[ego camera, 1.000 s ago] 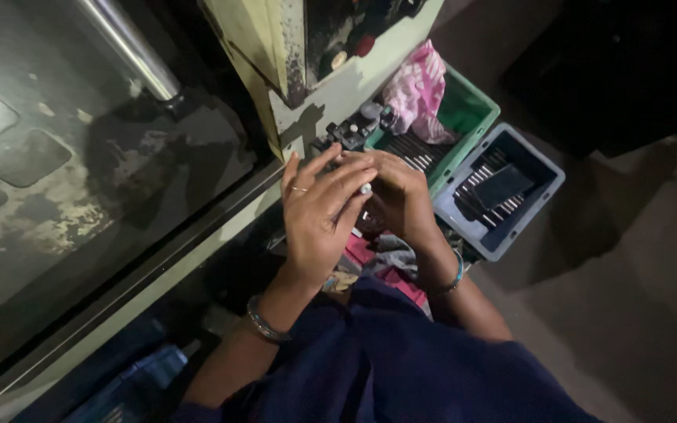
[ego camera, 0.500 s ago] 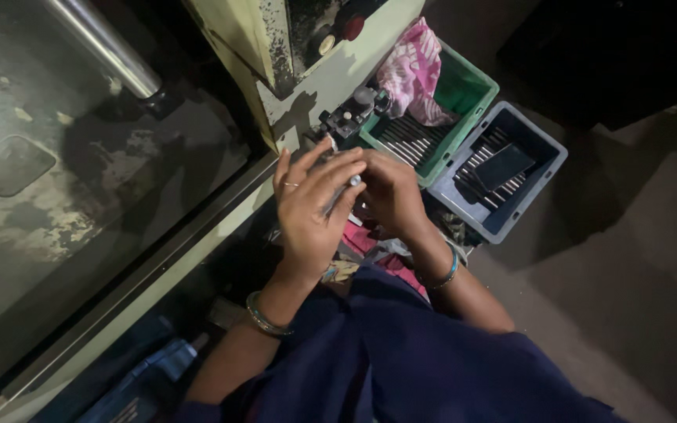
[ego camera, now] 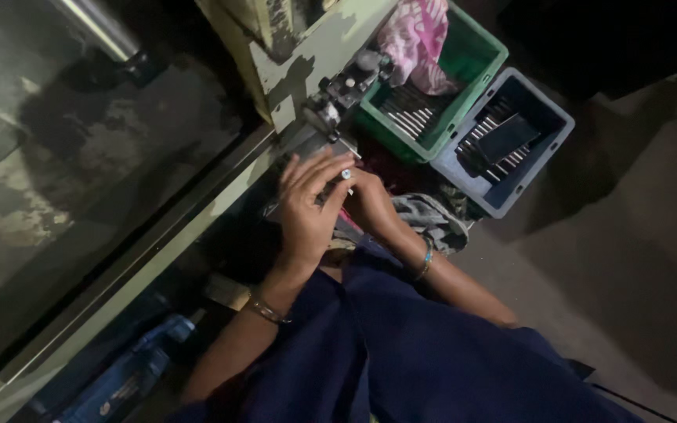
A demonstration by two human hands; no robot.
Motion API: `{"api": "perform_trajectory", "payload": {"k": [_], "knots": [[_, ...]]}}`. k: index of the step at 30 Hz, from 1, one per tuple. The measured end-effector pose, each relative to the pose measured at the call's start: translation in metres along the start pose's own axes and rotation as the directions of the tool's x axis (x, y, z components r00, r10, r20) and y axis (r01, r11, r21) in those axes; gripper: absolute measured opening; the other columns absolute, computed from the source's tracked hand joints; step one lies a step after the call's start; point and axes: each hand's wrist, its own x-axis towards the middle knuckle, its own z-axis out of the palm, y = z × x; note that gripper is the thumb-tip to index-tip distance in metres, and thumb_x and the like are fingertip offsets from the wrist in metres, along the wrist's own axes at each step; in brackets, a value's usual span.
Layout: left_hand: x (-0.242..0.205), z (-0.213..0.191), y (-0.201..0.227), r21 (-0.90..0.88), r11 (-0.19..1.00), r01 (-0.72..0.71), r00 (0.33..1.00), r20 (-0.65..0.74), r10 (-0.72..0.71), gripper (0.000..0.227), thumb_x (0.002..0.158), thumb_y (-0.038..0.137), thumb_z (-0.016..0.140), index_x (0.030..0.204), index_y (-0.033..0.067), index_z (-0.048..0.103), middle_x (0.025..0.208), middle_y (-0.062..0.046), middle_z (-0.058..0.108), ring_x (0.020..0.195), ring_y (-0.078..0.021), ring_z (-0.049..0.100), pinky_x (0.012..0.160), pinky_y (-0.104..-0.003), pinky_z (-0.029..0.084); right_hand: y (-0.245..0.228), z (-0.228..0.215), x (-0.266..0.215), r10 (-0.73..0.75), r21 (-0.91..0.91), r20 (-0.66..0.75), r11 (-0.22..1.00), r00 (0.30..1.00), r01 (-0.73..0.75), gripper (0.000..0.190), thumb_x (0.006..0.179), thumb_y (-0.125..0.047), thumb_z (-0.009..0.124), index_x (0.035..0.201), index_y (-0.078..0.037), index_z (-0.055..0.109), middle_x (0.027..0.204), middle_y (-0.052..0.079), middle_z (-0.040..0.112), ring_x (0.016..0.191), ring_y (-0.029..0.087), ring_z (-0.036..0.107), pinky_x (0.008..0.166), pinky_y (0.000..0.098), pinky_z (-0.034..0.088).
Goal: The person repeatedly picks up small metal rods, measures them with a dial caliper, and places them back into a green bin. The person also wipes the parts with a cloth between measurements.
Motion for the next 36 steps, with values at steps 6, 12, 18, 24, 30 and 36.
{"api": "perform_trajectory", "payload": {"k": [6,12,18,24,30,36], "knots": [[-0.034,0.023,-0.078,-0.270,0.838,0.473,0.881,0.164,-0.444,0.035,0.098,0.010,0.063,0.133,0.0089,0.065,0.133,-0.009,0.070,0.118,-0.0200,0.070,0.100,-0.034,0.054,0.048,0.041,-0.011,0.375,-0.128,0.043,0.921,0.926,-0.367,0.016,0.094,0.001,0.065,0.109,-0.002,0.068,0.090,0.020,0.070,0.078,0.032,0.069,0.072,0.0394,0.054],[-0.073,0.034,-0.164,-0.612,0.624,0.486,0.835,0.115,-0.538,0.039,0.104,0.004,0.054,0.142,-0.0006,0.056,0.147,-0.014,0.061,0.136,-0.0229,0.059,0.115,-0.034,0.045,0.077,0.061,0.005,0.290,-0.092,-0.193,0.946,0.937,-0.312,0.026,0.095,0.002,0.062,0.120,-0.003,0.061,0.102,0.018,0.073,0.089,0.034,0.074,0.076,0.0395,0.056],[-0.096,0.011,-0.180,-0.594,0.619,0.514,0.822,0.136,-0.553,0.042,0.103,0.002,0.053,0.144,-0.0002,0.055,0.148,-0.013,0.059,0.134,-0.0234,0.059,0.115,-0.033,0.044,0.079,0.076,0.015,0.294,-0.093,-0.247,0.941,0.923,-0.325,0.025,0.095,-0.001,0.066,0.118,-0.005,0.058,0.104,0.018,0.074,0.094,0.034,0.075,0.079,0.0395,0.057],[-0.105,-0.013,-0.174,-0.573,0.652,0.496,0.836,0.113,-0.537,0.038,0.104,0.002,0.053,0.142,-0.0004,0.058,0.145,-0.013,0.061,0.131,-0.0221,0.061,0.113,-0.033,0.047,0.076,0.103,0.020,0.274,-0.191,-0.252,0.926,0.928,-0.326,0.026,0.093,-0.001,0.062,0.119,-0.006,0.059,0.105,0.020,0.071,0.095,0.041,0.069,0.079,0.0452,0.054],[-0.109,-0.026,-0.171,-0.571,0.624,0.533,0.812,0.138,-0.567,0.040,0.101,0.001,0.052,0.141,0.0010,0.058,0.144,-0.012,0.062,0.129,-0.0212,0.062,0.111,-0.032,0.048,0.076,0.117,0.022,0.167,-0.298,-0.271,0.922,0.948,-0.247,0.024,0.096,-0.009,0.066,0.118,-0.006,0.056,0.108,0.021,0.070,0.099,0.045,0.066,0.079,0.0493,0.053],[-0.111,-0.034,-0.167,-0.619,0.562,0.549,0.793,0.175,-0.583,0.039,0.102,0.002,0.052,0.141,0.0019,0.058,0.145,-0.011,0.061,0.130,-0.0217,0.060,0.113,-0.033,0.046,0.081,0.126,0.019,0.178,-0.386,-0.299,0.876,0.937,-0.290,0.030,0.097,-0.012,0.065,0.124,-0.007,0.054,0.113,0.022,0.068,0.100,0.047,0.065,0.079,0.0523,0.053]]}}
